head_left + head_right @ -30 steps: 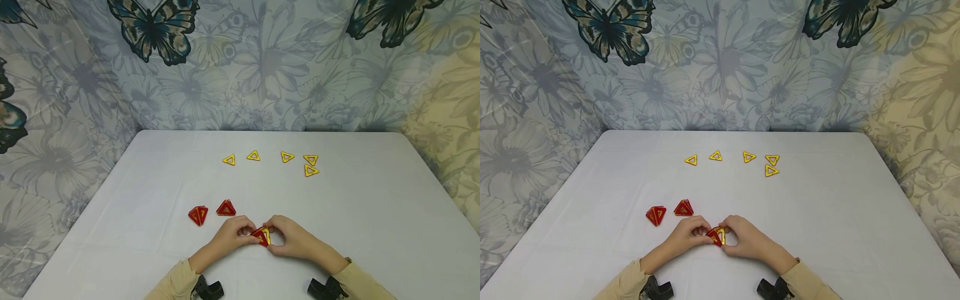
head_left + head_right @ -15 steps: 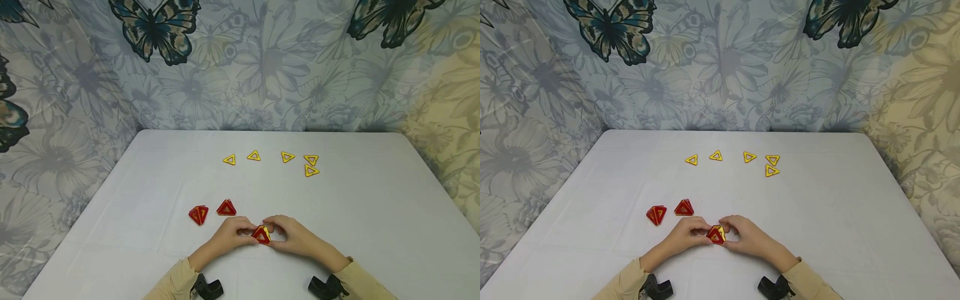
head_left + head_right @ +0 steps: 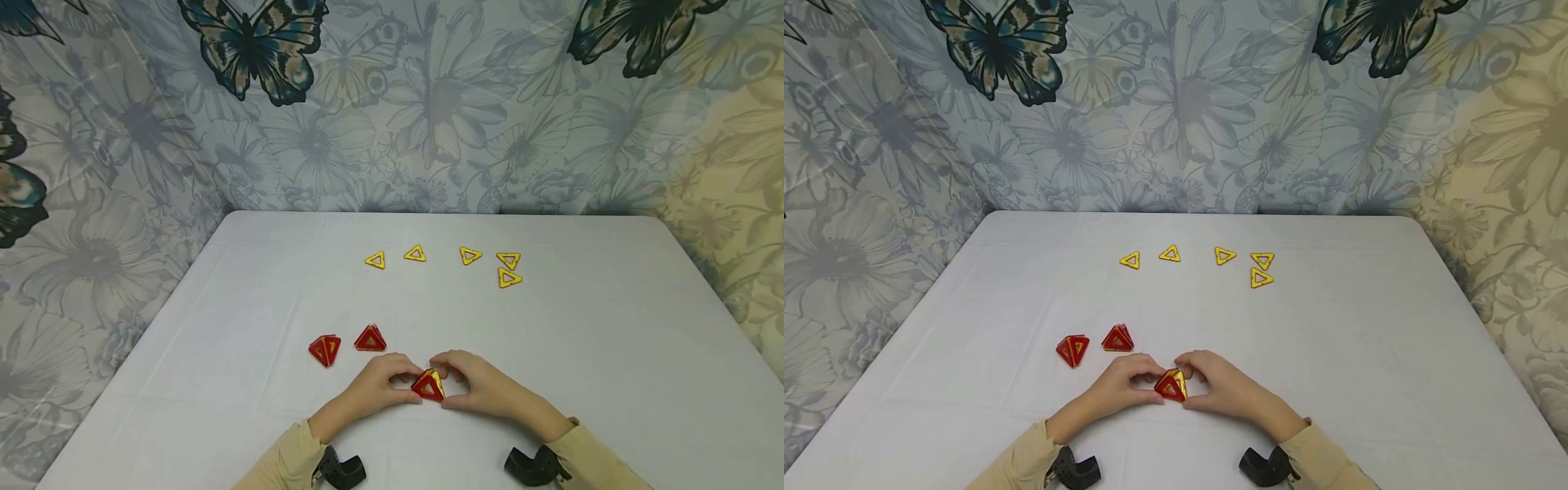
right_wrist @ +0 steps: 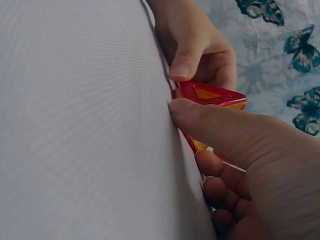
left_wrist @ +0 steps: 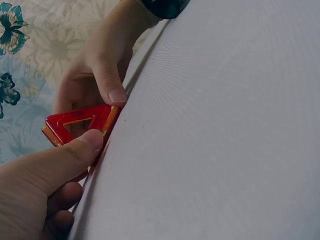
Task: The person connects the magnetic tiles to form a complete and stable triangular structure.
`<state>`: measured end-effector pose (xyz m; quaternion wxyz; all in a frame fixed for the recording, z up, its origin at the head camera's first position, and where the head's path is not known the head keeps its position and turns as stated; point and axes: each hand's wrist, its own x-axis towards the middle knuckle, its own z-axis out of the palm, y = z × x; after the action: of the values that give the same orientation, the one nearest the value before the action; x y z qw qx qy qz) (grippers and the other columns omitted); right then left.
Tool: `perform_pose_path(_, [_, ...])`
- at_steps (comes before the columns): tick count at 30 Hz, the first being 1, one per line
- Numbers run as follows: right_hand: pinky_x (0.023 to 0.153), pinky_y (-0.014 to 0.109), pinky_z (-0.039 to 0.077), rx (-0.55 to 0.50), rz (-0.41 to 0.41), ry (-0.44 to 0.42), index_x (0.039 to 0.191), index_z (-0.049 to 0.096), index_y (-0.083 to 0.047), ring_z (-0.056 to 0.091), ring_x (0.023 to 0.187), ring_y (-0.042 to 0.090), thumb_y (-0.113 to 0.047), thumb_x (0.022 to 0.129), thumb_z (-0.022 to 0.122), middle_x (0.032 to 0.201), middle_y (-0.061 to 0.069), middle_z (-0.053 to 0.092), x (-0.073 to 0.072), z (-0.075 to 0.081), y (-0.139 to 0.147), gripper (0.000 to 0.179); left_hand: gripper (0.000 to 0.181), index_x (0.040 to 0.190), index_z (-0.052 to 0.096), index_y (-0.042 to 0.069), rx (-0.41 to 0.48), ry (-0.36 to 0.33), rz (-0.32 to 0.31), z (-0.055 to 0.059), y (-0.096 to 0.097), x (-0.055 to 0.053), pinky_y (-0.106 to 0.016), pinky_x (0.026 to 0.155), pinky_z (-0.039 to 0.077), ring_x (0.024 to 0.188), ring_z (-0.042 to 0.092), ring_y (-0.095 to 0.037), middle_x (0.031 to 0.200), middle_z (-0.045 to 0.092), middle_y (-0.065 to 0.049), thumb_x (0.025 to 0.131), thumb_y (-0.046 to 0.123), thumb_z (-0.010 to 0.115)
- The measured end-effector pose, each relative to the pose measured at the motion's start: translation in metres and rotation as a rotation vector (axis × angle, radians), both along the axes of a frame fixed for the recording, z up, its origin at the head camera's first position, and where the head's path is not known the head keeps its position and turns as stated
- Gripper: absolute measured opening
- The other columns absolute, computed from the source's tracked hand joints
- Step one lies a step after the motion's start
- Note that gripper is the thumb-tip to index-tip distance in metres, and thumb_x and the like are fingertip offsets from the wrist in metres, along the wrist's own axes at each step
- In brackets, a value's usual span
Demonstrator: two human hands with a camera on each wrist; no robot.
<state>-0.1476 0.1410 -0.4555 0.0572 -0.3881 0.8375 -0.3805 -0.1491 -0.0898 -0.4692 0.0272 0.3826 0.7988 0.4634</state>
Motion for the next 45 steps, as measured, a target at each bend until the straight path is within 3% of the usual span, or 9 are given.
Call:
perform_pose_path(8, [0.065, 0.022, 0.039, -0.016, -0.009, -0.059, 0.112, 0.053, -0.002, 0.043, 0.075, 0.008, -0.018, 0.070, 0.077, 0.086, -0.007, 0.048, -0.001, 0.002, 0.000, 0.051, 0.030, 0.098, 0.070, 0.006, 0.076, -0.083, 0.035, -0.003, -0.003, -0.001, -0.019, 0.059, 0.044, 0.068, 0.052, -0.002, 0.077, 0.062, 0.006, 0.071, 0.018, 0.075])
perform_pose_path(15, [0.063, 0.021, 0.039, -0.029, -0.004, -0.069, 0.112, 0.053, -0.001, 0.043, 0.074, 0.008, -0.017, 0.070, 0.077, 0.086, -0.007, 0.049, -0.001, 0.001, 0.001, 0.051, 0.029, 0.096, 0.069, 0.002, 0.071, -0.021, 0.038, -0.001, -0.001, 0.001, -0.019, 0.057, 0.043, 0.067, 0.053, -0.004, 0.077, 0.064, 0.001, 0.071, 0.015, 0.074])
perform_pose_path(20, [0.064, 0.021, 0.039, -0.044, 0.005, -0.057, 0.111, 0.054, -0.002, 0.043, 0.074, 0.008, -0.015, 0.070, 0.077, 0.085, -0.007, 0.050, -0.001, 0.001, 0.002, 0.048, 0.027, 0.092, 0.069, -0.004, 0.089, 0.010, 0.041, 0.019, 0.002, 0.007, -0.020, 0.055, 0.043, 0.064, 0.053, -0.009, 0.077, 0.065, -0.007, 0.067, 0.004, 0.075])
perform_pose_path(24, [0.065, 0.021, 0.040, -0.041, 0.006, -0.045, 0.110, 0.055, -0.004, 0.044, 0.075, 0.008, -0.015, 0.070, 0.077, 0.085, -0.007, 0.049, -0.001, 0.001, 0.001, 0.047, 0.025, 0.090, 0.068, -0.006, 0.103, -0.008, 0.042, 0.033, 0.003, 0.012, -0.021, 0.057, 0.045, 0.066, 0.056, -0.015, 0.080, 0.065, -0.011, 0.067, -0.001, 0.074])
perform_pose_path(31, [0.065, 0.022, 0.040, -0.040, 0.018, -0.009, 0.112, 0.053, -0.002, 0.044, 0.076, 0.008, -0.017, 0.070, 0.077, 0.087, -0.007, 0.049, -0.001, 0.001, 0.002, 0.050, 0.023, 0.090, 0.068, -0.004, 0.116, -0.068, 0.045, 0.034, 0.004, 0.012, -0.026, 0.063, 0.047, 0.075, 0.059, -0.018, 0.086, 0.066, -0.011, 0.069, 0.000, 0.074])
perform_pose_path(37, [0.064, 0.021, 0.040, -0.058, 0.022, 0.034, 0.111, 0.054, -0.005, 0.044, 0.074, 0.007, -0.025, 0.071, 0.076, 0.086, -0.007, 0.049, -0.001, -0.002, 0.002, 0.049, 0.023, 0.092, 0.068, -0.003, 0.114, -0.088, 0.030, 0.034, 0.003, 0.011, -0.027, 0.066, 0.047, 0.080, 0.059, -0.017, 0.089, 0.065, -0.010, 0.070, 0.002, 0.073])
perform_pose_path(45, [0.063, 0.021, 0.039, -0.064, 0.024, 0.025, 0.109, 0.055, -0.008, 0.043, 0.073, 0.007, -0.025, 0.075, 0.074, 0.085, -0.007, 0.049, -0.001, 0.000, 0.002, 0.043, 0.024, 0.092, 0.068, -0.003, 0.105, -0.099, 0.041, 0.034, 0.004, 0.011, -0.027, 0.066, 0.047, 0.079, 0.059, -0.020, 0.088, 0.065, -0.011, 0.070, 0.002, 0.073])
